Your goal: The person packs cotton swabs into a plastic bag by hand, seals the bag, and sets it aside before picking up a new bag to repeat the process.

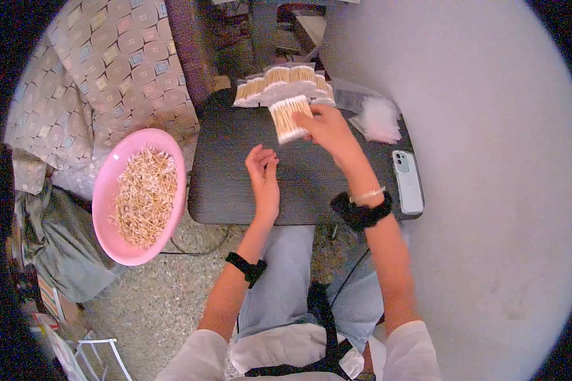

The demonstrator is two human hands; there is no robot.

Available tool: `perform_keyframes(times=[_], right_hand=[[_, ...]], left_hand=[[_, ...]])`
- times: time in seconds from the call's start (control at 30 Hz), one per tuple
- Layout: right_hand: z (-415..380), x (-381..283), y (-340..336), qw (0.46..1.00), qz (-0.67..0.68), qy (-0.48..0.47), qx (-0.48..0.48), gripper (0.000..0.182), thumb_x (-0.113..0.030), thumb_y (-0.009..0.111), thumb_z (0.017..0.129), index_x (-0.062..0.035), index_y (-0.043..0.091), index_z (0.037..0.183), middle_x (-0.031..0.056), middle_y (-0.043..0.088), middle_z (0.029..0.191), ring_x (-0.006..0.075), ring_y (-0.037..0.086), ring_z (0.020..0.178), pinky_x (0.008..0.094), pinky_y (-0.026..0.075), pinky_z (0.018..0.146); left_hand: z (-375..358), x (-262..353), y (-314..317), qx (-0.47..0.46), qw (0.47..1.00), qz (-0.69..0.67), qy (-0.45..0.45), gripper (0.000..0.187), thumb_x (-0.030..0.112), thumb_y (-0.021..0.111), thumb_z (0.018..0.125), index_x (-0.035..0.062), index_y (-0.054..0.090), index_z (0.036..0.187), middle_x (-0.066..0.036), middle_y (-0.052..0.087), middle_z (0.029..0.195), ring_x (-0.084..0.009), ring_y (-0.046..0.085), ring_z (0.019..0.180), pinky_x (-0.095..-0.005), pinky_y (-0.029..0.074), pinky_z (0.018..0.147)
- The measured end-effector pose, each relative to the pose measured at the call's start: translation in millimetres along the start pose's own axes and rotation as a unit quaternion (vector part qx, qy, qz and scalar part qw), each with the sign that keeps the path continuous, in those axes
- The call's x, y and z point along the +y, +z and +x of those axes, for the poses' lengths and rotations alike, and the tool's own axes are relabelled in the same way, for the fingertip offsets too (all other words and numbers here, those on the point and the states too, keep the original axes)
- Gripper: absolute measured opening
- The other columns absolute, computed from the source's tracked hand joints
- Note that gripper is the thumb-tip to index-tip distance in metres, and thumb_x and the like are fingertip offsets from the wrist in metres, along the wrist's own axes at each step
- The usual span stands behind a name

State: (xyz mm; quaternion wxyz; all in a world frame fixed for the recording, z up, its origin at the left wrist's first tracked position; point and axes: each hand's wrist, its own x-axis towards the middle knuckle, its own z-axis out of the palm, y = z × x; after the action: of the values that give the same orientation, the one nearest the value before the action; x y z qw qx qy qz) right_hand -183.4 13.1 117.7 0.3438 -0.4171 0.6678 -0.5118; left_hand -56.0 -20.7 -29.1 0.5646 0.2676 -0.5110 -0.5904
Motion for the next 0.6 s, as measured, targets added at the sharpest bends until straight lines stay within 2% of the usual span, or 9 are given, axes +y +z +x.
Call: perform_keyframes(times=[0.07,0.1,0.2,0.23,0.33,0.37,0.47,0.5,0.6], right_hand=[[28,-7,4,0.992,0.011,0.07,-0.103,0.038,-0.032,0.063,0.088,0.0007,0.061,0.108,0.0014,0.063,0.082,0.0075,0.057,0.071,0.0194,0.044,0.06],[46,2,9,0.987,0.013,0.068,-0.142,0.036,-0.031,0.064,0.087,0.0012,0.062,0.104,0.0014,0.063,0.08,0.0073,0.056,0.069,0.0196,0.043,0.059],[79,15,37,0.977,-0.146,-0.016,-0.155,0.035,-0.029,0.064,0.086,0.0025,0.063,0.102,0.0018,0.063,0.08,0.0079,0.057,0.068,0.0209,0.045,0.059],[87,18,48,0.976,-0.163,-0.042,-0.14,0.035,-0.028,0.064,0.085,0.0036,0.063,0.1,0.0029,0.063,0.079,0.0089,0.058,0.068,0.0229,0.046,0.056],[111,18,82,0.982,-0.163,0.007,-0.099,0.036,-0.03,0.064,0.085,0.0036,0.064,0.097,0.0045,0.063,0.079,0.009,0.058,0.065,0.0235,0.046,0.053],[114,15,91,0.989,-0.091,0.032,-0.11,0.039,-0.027,0.066,0.084,0.007,0.06,0.101,0.0058,0.063,0.075,0.0108,0.06,0.063,0.0259,0.047,0.052],[136,21,130,0.996,-0.069,0.004,-0.048,0.047,-0.023,0.067,0.083,0.0099,0.05,0.11,0.0108,0.063,0.082,0.0131,0.062,0.063,0.0278,0.049,0.053],[152,37,143,0.989,-0.127,-0.082,-0.01,0.053,-0.017,0.066,0.083,0.0092,0.038,0.119,0.0217,0.062,0.091,0.0222,0.066,0.068,0.0346,0.051,0.057],[170,34,171,0.959,-0.213,-0.176,0.067,0.045,-0.01,0.064,0.077,0.0092,0.037,0.107,0.0292,0.061,0.081,0.043,0.063,0.075,0.0469,0.051,0.069]], left_hand=[[-1,-2,1,-0.008,1.0,-0.019,-0.001,0.038,0.005,0.048,0.094,0.0025,0.035,0.129,-0.011,0.046,0.114,-0.0184,0.048,0.104,-0.0304,0.039,0.094],[-1,2,2,-0.001,0.999,-0.041,-0.011,0.038,0.002,0.047,0.093,0.0028,0.035,0.129,-0.011,0.045,0.112,-0.0173,0.048,0.103,-0.0286,0.04,0.093],[-1,2,2,0.022,0.998,-0.053,-0.016,0.039,0.0,0.046,0.093,0.0049,0.034,0.13,-0.01,0.046,0.113,-0.0171,0.051,0.1,-0.0316,0.043,0.092],[-2,3,1,0.015,0.998,-0.052,-0.017,0.039,0.0,0.046,0.093,0.0048,0.034,0.13,-0.01,0.046,0.113,-0.0171,0.051,0.101,-0.0318,0.043,0.092],[-4,6,1,0.015,0.997,-0.065,-0.028,0.039,0.0,0.045,0.093,0.0049,0.034,0.13,-0.009,0.045,0.113,-0.0166,0.05,0.101,-0.0316,0.043,0.092],[-4,7,2,0.023,0.996,-0.076,-0.035,0.04,0.0,0.045,0.092,0.0051,0.033,0.13,-0.009,0.045,0.113,-0.016,0.049,0.101,-0.0308,0.043,0.092],[-5,7,-2,0.05,0.997,-0.058,-0.032,0.043,-0.002,0.046,0.091,0.0054,0.033,0.131,-0.008,0.045,0.113,-0.0145,0.047,0.101,-0.029,0.041,0.091],[-5,8,-4,0.061,0.997,-0.042,-0.025,0.044,-0.002,0.046,0.09,0.0055,0.033,0.132,-0.007,0.044,0.112,-0.014,0.046,0.101,-0.0284,0.04,0.091],[-6,12,0,0.071,0.993,-0.079,-0.06,0.049,-0.002,0.045,0.09,0.0063,0.029,0.135,-0.006,0.044,0.113,-0.0133,0.044,0.099,-0.0278,0.038,0.091]])
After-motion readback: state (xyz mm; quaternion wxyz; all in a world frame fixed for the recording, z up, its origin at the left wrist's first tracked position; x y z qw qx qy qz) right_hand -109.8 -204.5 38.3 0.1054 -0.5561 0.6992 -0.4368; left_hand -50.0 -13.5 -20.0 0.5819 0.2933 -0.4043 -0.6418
